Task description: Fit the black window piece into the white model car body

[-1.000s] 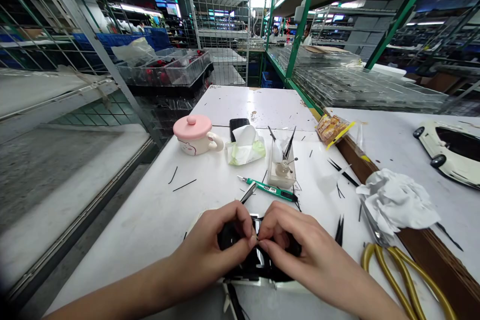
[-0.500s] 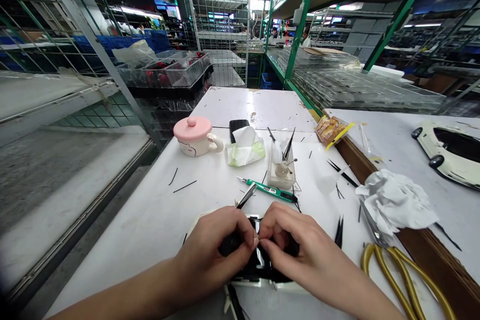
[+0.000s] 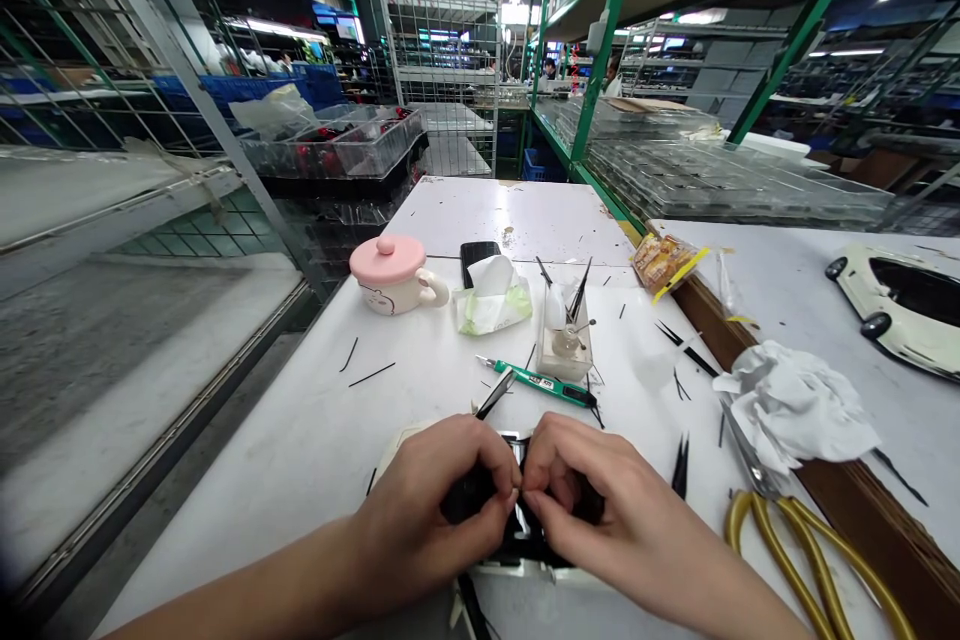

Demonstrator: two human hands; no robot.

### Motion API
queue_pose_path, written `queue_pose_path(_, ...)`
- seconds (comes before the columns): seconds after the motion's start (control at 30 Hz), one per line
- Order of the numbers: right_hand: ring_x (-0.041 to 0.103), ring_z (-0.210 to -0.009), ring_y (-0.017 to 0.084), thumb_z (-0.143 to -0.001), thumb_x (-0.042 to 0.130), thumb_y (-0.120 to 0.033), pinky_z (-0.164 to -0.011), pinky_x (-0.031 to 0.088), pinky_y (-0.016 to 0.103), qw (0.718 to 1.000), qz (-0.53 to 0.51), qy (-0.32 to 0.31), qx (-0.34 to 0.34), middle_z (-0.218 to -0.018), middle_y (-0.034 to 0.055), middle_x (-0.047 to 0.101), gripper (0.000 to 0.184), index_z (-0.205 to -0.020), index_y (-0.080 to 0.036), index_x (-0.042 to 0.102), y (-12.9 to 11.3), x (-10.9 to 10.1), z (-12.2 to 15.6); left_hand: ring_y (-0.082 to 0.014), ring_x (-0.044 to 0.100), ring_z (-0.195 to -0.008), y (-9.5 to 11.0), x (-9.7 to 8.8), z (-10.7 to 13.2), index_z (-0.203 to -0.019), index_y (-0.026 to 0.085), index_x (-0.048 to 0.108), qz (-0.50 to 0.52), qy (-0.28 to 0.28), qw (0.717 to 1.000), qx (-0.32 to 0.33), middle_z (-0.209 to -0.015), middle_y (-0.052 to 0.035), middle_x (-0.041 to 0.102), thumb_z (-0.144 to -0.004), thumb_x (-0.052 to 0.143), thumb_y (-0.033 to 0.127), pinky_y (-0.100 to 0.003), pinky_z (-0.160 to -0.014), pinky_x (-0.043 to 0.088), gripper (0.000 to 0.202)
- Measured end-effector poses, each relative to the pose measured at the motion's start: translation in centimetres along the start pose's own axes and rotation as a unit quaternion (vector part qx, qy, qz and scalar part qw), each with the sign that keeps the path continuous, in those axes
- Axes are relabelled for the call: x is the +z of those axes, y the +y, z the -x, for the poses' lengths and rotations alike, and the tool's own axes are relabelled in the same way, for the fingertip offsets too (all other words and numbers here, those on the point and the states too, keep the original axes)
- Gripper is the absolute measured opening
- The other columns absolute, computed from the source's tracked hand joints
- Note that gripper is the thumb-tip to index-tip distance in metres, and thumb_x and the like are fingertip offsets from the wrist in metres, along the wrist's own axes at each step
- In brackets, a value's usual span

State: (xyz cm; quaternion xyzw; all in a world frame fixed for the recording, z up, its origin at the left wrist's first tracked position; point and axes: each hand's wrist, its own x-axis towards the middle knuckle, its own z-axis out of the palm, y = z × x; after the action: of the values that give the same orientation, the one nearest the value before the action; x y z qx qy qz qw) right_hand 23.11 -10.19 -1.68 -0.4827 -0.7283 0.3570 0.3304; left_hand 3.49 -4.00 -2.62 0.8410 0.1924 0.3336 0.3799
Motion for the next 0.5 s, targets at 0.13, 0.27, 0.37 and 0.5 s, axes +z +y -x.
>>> queue_pose_path(0.13,0.047,-0.068,0.011,-0.096,0.051,-0.019,-0.062,0.038,0.022,1.0,-0.006,-0.001,0.003,-0.076,-0.0037,0.05,0.016,-0.081,-0.023,0.049,0.11,0.0,0.22,-0.0129,0.059,-0.071,-0.29,0.27,0.09,-0.082,0.018,0.054,0.008,0.024,0.999,0.028,-0.078,-0.0014,0.065,-0.078,0.058,0.009,-0.024,-0.067,0.044,0.01)
queue_pose_path(0.27,0.048,-0.069,0.011,-0.097,0.05,-0.021,-0.063,0.038,0.023,1.0,-0.012,0.001,0.007,-0.077,-0.0035,0.05,0.016,-0.081,-0.023,0.049,0.21,0.02,0.36,-0.0145,0.06,-0.074,-0.13,0.2,0.04,-0.083,0.018,0.052,0.027,0.019,0.999,0.025,-0.082,-0.0031,0.066,-0.075,0.061,0.012,-0.025,-0.068,0.045,0.013)
queue_pose_path(0.37,0.048,-0.069,0.011,-0.096,0.051,-0.02,-0.062,0.038,0.022,1.0,-0.013,-0.009,0.007,-0.075,-0.0039,0.049,0.017,-0.08,-0.023,0.048,0.23,0.05,0.46,-0.0143,0.059,-0.073,0.1,0.07,0.07,-0.084,0.018,0.051,0.037,0.017,0.999,0.01,-0.082,-0.003,0.065,-0.075,0.063,0.013,-0.025,-0.067,0.045,0.016)
queue_pose_path(0.5,0.047,-0.068,0.011,-0.095,0.053,-0.02,-0.061,0.038,0.022,1.0,-0.011,-0.019,0.003,-0.074,-0.0045,0.049,0.017,-0.079,-0.023,0.047,0.16,0.04,0.62,-0.0133,0.058,-0.071,0.11,0.13,0.2,-0.081,0.019,0.049,0.047,0.001,0.999,-0.004,-0.08,-0.0015,0.064,-0.076,0.063,0.013,-0.025,-0.067,0.044,0.016)
